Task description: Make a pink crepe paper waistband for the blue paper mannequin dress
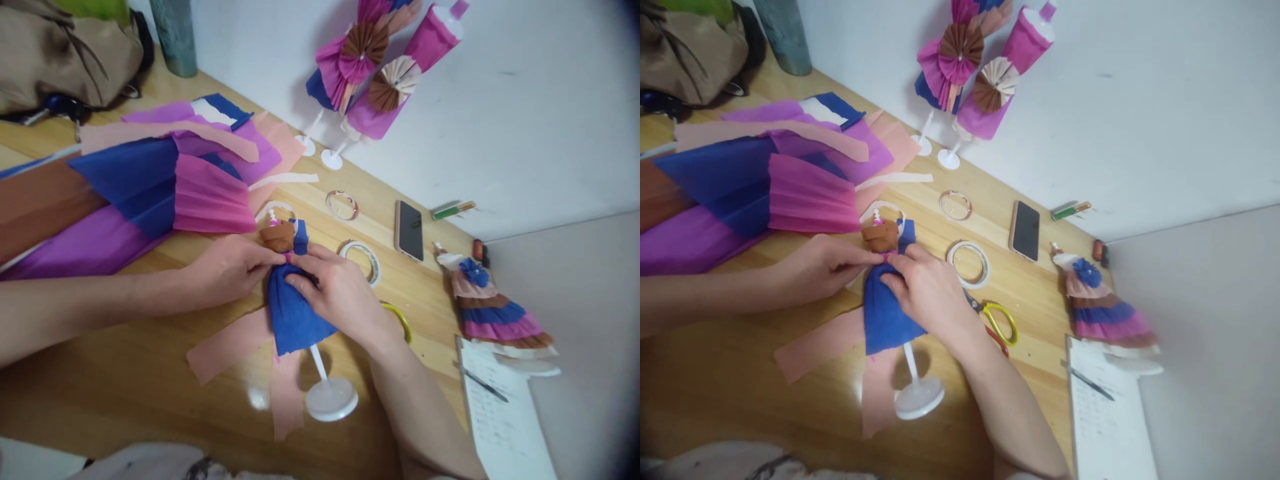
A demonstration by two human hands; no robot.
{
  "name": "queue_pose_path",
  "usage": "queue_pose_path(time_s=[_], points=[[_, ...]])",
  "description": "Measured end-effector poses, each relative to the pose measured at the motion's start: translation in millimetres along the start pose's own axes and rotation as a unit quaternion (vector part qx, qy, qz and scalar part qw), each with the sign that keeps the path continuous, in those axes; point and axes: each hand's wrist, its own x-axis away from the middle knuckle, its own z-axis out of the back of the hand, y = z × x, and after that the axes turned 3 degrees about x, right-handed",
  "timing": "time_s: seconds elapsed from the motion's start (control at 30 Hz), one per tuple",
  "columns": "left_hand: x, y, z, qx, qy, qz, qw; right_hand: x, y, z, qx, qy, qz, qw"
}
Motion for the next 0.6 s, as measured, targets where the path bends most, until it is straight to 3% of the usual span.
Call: queue_pose_path(time_s=[0.1,0.23,0.47,0.6], points=[[-4,-5,-1.6,-0.005,0.029,0.009,1.000,0,0,0,0.007,-0.002,0.000,1.000],[-6,-9,-1.8,-0.013,0.014,0.006,1.000,0,-1,-1,0.010,0.002,-0.002,1.000],[2,-7,2.3,-0.135,-0.014,-0.107,0.985,2,5,1,-0.044,0.012,0.006,0.999],[2,-7,4.0,-0.199,-0.039,-0.127,0.971,1,10,2,-0.082,0.033,0.002,0.996]])
